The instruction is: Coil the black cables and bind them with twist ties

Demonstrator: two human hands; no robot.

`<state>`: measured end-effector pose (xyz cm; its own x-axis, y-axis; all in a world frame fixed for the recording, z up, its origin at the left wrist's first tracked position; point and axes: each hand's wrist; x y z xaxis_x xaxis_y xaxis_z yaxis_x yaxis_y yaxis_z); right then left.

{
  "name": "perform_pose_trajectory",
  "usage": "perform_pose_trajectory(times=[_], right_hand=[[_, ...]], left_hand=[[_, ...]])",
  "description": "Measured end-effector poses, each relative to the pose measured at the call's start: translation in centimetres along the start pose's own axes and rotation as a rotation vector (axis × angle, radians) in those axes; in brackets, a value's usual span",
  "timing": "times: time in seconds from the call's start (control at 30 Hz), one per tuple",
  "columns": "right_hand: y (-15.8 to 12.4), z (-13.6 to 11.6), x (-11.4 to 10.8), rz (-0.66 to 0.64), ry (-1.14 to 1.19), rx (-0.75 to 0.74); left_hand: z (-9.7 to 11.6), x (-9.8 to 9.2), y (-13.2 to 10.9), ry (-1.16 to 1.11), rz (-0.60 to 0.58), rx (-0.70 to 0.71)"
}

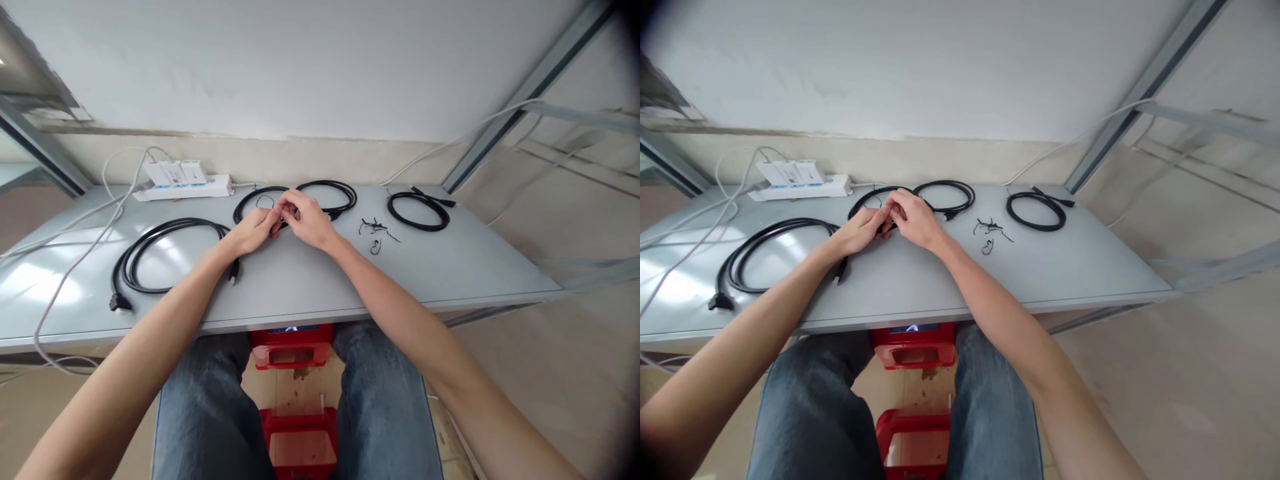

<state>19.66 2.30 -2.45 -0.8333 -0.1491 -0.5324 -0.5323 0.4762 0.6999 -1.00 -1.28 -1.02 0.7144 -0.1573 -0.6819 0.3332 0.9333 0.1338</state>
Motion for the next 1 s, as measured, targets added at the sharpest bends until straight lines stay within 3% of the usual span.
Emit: perform_pose_trajectory(times=[0.73,1.0], right_hand=[[0.37,-0.65,0.06,0.010,0.093,0.079],[0.46,-0.02,0.24,0.038,0.190,0.093]], left_hand=[[-0.15,-0.20,0.01,0.044,0.025,0.025],[-0.49,-0.15,0.08,0.082,0.091,0.014]])
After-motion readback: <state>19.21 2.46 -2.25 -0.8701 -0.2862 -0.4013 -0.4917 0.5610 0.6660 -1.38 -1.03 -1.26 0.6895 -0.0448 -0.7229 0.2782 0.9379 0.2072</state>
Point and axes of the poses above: each hand's wrist, its own y-axis towards the middle knuckle, its own x-axis out of the palm, z = x × y, and after that the axes turned 10 degrees about -x, right-handed
